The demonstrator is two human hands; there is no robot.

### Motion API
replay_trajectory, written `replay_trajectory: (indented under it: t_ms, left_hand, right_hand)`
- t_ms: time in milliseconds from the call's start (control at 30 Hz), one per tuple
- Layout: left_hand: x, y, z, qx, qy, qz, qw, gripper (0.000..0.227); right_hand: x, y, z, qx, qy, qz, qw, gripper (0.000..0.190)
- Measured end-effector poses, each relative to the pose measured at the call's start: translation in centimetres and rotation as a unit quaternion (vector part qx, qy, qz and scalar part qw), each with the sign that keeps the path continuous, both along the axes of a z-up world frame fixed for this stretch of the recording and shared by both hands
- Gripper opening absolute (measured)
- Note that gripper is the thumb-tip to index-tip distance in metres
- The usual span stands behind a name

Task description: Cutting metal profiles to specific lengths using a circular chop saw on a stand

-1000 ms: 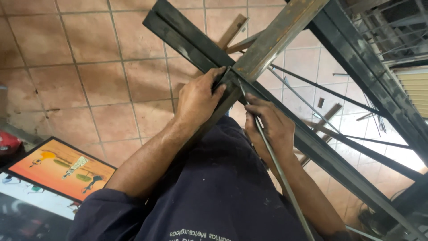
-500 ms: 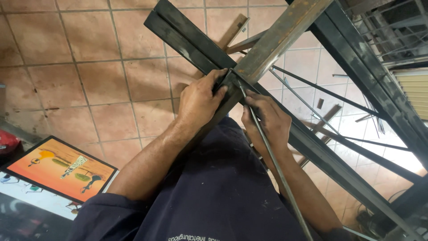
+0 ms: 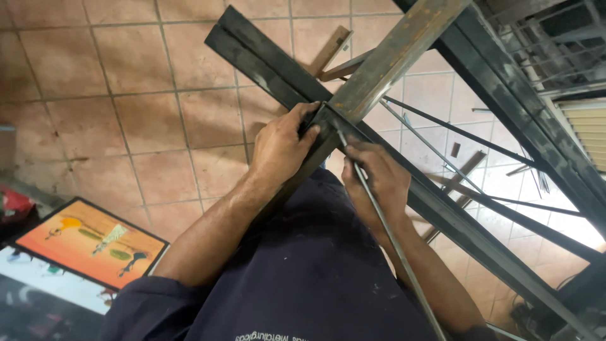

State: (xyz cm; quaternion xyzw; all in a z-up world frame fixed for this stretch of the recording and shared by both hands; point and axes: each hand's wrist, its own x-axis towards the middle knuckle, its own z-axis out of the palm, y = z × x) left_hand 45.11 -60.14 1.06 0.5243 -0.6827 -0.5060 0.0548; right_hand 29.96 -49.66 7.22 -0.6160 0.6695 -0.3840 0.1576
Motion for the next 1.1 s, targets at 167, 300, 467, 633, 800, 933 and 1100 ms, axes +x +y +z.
replay_trajectory:
  t_ms: [167, 300, 467, 633, 800, 933, 1100]
  left_hand:
    - [-0.1, -0.3, -0.5, -0.003, -0.012, -0.010, 1.000, 0.039]
    - [-0.1, 0.0, -1.0, -0.008, -0.015, -0.008, 1.000, 0.038]
    - [-0.1, -0.3, 0.1, -0.016, -0.010, -0.014, 1.000, 0.038]
    - [0.1, 0.2, 0.0, 0.007, -0.030, -0.017, 0.999, 0.042]
    - [-0.1, 0.2, -0.4, -0.025, -0.024, -0.012, 0.999, 0.039]
    - [-0.1, -0.1, -0.7, -0.021, -0.020, -0.008, 1.000, 0.039]
    - [0.0, 0.1, -0.7, -0.016, -0.019, -0.007, 1.000, 0.038]
  right_hand:
    - [-0.1, -0.7, -1.1, -0.019, 0.032, 0.006, 0.999, 0.006]
    - [0.2, -0.6, -1.3, -0.023, 0.049, 0.021, 0.998, 0.005]
    - [0.4, 0.2, -1.3, -0.004, 0.038, 0.020, 0.999, 0.008]
    - [-0.3, 0.1, -0.5, -0.003, 0.027, 0.016, 1.000, 0.013]
    - [-0.2, -0.5, -1.1, -0.019, 0.038, 0.011, 0.999, 0.009]
    - [-0.2, -0.8, -1.1, -0.029, 0.031, 0.009, 0.999, 0.007]
    - [0.0, -0.6, -1.5, -0.031, 0.039, 0.008, 0.999, 0.007]
